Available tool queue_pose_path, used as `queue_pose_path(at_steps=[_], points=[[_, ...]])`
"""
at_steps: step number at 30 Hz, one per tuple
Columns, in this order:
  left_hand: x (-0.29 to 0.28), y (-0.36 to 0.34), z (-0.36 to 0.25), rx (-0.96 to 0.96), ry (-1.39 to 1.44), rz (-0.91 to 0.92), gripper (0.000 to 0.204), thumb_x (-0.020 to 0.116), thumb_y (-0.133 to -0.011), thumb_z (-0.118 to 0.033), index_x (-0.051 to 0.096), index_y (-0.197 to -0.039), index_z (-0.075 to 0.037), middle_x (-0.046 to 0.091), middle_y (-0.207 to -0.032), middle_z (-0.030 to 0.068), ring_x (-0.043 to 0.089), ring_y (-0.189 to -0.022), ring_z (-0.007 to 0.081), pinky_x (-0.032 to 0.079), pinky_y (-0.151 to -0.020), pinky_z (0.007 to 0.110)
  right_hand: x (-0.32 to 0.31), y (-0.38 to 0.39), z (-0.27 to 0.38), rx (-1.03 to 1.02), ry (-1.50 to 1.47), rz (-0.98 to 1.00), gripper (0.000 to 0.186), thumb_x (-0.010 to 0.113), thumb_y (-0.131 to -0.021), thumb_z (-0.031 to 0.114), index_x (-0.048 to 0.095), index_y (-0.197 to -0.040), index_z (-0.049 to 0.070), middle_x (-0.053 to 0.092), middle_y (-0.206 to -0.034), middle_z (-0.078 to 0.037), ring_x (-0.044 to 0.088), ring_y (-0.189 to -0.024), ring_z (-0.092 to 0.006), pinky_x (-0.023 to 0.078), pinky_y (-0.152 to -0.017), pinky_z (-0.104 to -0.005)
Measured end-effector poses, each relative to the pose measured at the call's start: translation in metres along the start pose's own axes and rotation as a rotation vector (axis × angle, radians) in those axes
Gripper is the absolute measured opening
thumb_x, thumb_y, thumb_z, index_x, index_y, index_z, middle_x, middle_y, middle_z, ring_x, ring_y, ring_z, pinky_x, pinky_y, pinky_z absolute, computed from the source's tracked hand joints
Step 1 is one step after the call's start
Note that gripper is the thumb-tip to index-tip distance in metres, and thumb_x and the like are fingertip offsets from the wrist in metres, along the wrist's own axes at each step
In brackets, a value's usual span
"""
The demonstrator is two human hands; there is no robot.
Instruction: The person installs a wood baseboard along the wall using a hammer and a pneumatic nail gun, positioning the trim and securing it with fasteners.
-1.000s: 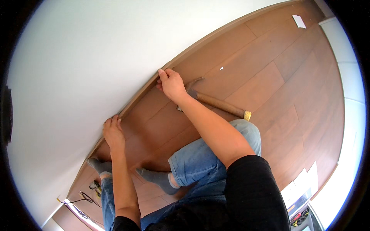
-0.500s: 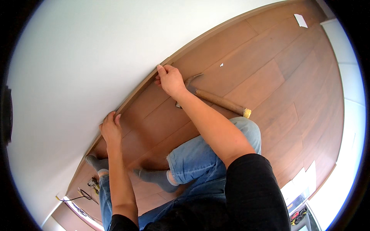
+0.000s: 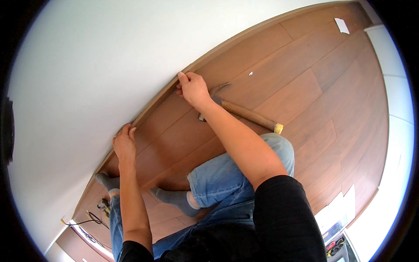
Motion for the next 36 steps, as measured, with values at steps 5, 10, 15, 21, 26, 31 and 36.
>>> queue_pose_path(at_steps=[5,10,15,21,26,31,36], points=[[0.002,0.001,0.006,-0.012,0.009,0.011,0.025,0.068,-0.1,-0.033,0.074,-0.114,-0.014,0.078,-0.102,0.0114,0.072,-0.096,0.0324,0.052,-0.087,0.048,-0.001,0.001,0.001,0.016,-0.021,0.014,0.04,0.055,-0.11,0.034,0.067,-0.105,-0.004,0.069,-0.09,-0.01,0.07,-0.076,-0.0175,0.058,-0.068,-0.0338],[0.0,-0.001,0.004,-0.03,0.018,0.07,0.026,0.068,-0.1,-0.033,0.074,-0.115,-0.013,0.078,-0.1,0.0128,0.073,-0.096,0.0341,0.053,-0.086,0.048,-0.002,0.002,0.002,0.022,-0.036,0.026,0.04,0.055,-0.109,0.033,0.067,-0.105,-0.005,0.07,-0.091,-0.011,0.07,-0.075,-0.0186,0.058,-0.067,-0.0346],[0.001,-0.006,0.003,-0.072,0.034,0.084,0.027,0.068,-0.1,-0.032,0.074,-0.117,-0.012,0.077,-0.103,0.0147,0.072,-0.097,0.0364,0.055,-0.088,0.048,-0.001,0.002,0.003,0.037,-0.038,-0.008,0.04,0.055,-0.109,0.033,0.066,-0.105,-0.005,0.071,-0.091,-0.012,0.07,-0.073,-0.0192,0.058,-0.066,-0.0347],[-0.009,-0.006,-0.008,0.05,0.024,0.016,0.027,0.068,-0.1,-0.032,0.074,-0.115,-0.01,0.076,-0.107,0.0151,0.072,-0.096,0.0383,0.056,-0.088,0.05,0.0,0.006,0.008,0.025,0.009,-0.016,0.04,0.055,-0.109,0.034,0.066,-0.106,-0.004,0.071,-0.091,-0.011,0.07,-0.074,-0.0193,0.058,-0.067,-0.0353],[-0.008,-0.01,-0.006,0.024,0.034,0.127,0.028,0.069,-0.098,-0.032,0.075,-0.112,-0.009,0.076,-0.104,0.016,0.072,-0.096,0.0383,0.057,-0.085,0.049,-0.004,-0.001,0.001,0.045,0.008,0.011,0.04,0.054,-0.109,0.034,0.066,-0.107,-0.004,0.071,-0.092,-0.011,0.071,-0.077,-0.0201,0.059,-0.069,-0.0362],[-0.006,-0.007,-0.003,0.004,0.029,0.118,0.028,0.071,-0.097,-0.033,0.076,-0.111,-0.01,0.077,-0.103,0.0159,0.072,-0.096,0.0382,0.057,-0.084,0.05,-0.003,0.001,0.0,0.085,0.004,0.006,0.039,0.054,-0.11,0.034,0.067,-0.108,-0.003,0.07,-0.094,-0.01,0.071,-0.077,-0.0199,0.059,-0.069,-0.0359],[-0.008,-0.01,-0.004,0.044,0.039,0.08,0.033,0.068,-0.098,-0.039,0.078,-0.112,-0.01,0.076,-0.095,0.0199,0.072,-0.089,0.0421,0.057,-0.08,0.051,-0.002,-0.003,0.0,0.088,0.029,0.028,0.039,0.055,-0.11,0.036,0.064,-0.106,-0.001,0.069,-0.099,-0.011,0.071,-0.079,-0.0202,0.06,-0.069,-0.0341]])
Point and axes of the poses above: each hand's wrist, its own y-axis away from the middle knuckle, its own x-axis out of the palm, z = x × y, the point moved 6 cm from there along -y, towards the middle knuckle
